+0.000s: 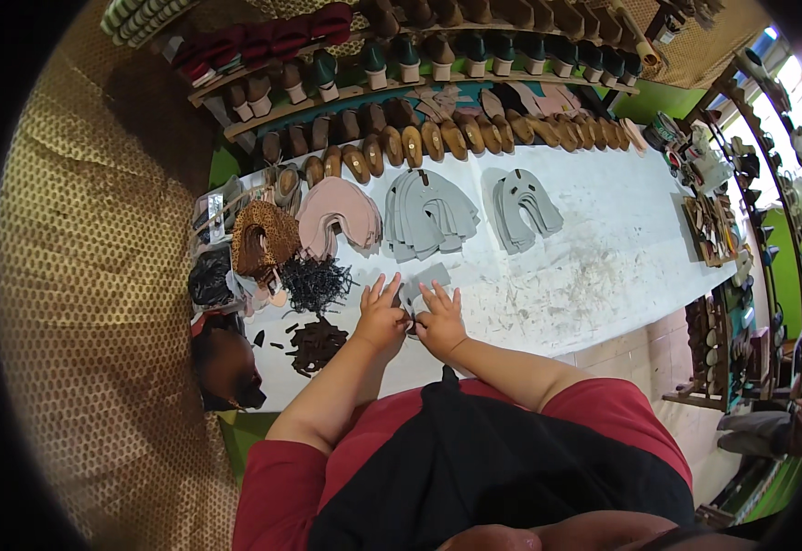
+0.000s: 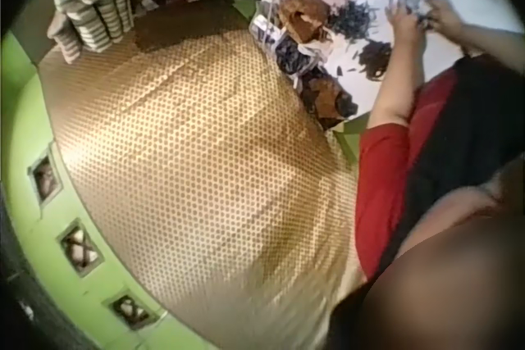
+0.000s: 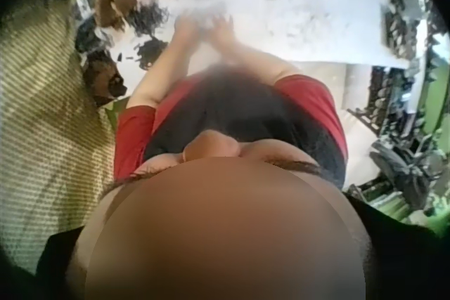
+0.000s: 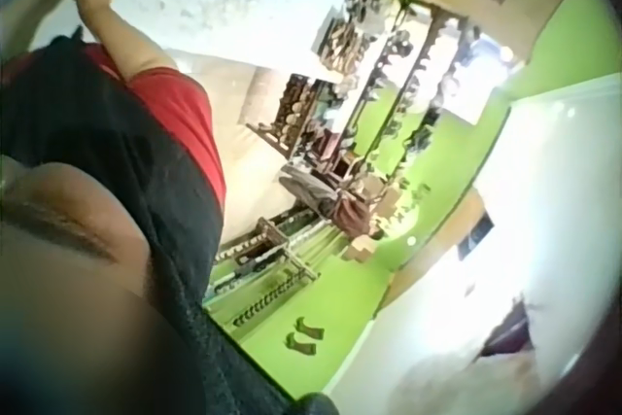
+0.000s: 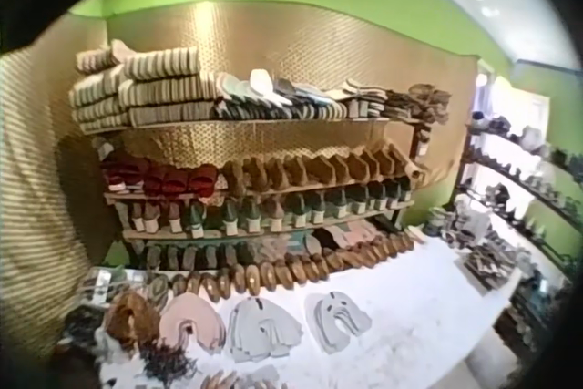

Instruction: Placing and organizing small shoe components onto patterns on a workbench.

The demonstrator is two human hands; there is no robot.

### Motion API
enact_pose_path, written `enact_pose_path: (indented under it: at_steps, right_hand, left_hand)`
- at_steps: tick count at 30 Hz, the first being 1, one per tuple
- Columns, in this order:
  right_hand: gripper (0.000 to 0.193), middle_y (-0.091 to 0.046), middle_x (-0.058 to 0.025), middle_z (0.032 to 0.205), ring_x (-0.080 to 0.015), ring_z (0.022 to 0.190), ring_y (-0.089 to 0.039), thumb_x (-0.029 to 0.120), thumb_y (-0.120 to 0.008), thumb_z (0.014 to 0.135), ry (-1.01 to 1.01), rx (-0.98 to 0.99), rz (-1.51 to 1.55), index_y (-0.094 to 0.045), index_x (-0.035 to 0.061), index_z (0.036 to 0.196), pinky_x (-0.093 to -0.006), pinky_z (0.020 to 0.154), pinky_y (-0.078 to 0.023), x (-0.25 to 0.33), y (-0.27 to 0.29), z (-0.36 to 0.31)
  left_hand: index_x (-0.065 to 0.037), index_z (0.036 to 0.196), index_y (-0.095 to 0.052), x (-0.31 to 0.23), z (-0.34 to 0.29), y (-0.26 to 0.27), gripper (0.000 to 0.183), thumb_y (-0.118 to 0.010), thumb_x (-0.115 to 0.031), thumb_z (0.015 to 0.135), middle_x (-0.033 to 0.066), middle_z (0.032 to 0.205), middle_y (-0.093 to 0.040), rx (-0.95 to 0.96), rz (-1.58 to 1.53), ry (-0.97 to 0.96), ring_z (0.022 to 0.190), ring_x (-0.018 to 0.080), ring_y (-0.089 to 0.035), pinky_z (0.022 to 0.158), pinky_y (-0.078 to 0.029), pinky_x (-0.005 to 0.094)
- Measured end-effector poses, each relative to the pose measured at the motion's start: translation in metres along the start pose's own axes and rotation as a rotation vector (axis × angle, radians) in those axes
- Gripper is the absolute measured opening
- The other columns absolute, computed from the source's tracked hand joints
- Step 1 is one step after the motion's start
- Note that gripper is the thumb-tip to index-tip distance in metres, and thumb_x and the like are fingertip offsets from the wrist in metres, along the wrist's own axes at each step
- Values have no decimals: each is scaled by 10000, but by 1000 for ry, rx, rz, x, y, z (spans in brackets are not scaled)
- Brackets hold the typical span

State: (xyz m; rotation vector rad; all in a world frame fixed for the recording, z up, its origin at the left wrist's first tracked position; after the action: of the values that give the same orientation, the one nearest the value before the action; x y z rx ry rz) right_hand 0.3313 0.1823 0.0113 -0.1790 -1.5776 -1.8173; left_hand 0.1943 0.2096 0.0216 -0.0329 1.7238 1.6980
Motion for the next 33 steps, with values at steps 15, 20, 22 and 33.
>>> enact_pose_path:
  at_steps: [15, 20, 22, 33]
  right_hand:
    - [215, -331, -215, 1553, -396, 1477, -228, 236, -728, 772, -27, 64, 30, -633, 77, 882, -723, 1122, -106, 1, -4, -7]
    - [286, -355, -181, 1544, -390, 1466, -251, 285, -785, 760, -7, 64, 27, -638, 87, 904, -734, 1112, -114, -3, -6, -9]
    - [278, -357, -177, 1544, -390, 1464, -253, 276, -779, 766, 37, 48, 31, -643, 92, 924, -738, 1109, -112, -1, -8, -9]
    - [106, -281, -182, 1598, -424, 1495, -156, 218, -749, 782, -181, 79, 116, -736, 120, 821, -743, 1113, -65, -8, -7, 2]
  left_hand:
    - [-105, 775, -759, 17, 5, -18, 177, -790, -247, 675, 69, 1597, -335, 272, 92, 223, 1483, 387, -189, 1122, -35, 726]
    - [-85, 723, -737, 14, 6, -15, 162, -804, -198, 629, 30, 1596, -339, 313, 32, 225, 1484, 383, -185, 1124, -24, 725]
    - [-94, 727, -741, 15, 5, -17, 157, -793, -214, 640, 8, 1583, -357, 329, 24, 239, 1472, 383, -204, 1119, -16, 728]
    - [-121, 763, -762, 8, 2, -9, 158, -740, -262, 695, 25, 1554, -390, 198, 32, 188, 1456, 411, -223, 1096, -2, 753]
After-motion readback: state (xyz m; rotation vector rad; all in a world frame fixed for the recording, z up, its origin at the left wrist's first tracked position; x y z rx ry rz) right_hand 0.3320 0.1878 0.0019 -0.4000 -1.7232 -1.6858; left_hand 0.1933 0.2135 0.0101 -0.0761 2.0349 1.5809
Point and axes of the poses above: each hand's wrist, its own z-axis towards the middle knuckle, its own y-axis out of the back of the hand, x = y × z, the point moved 7 cm from there along z, towards the middle knuckle
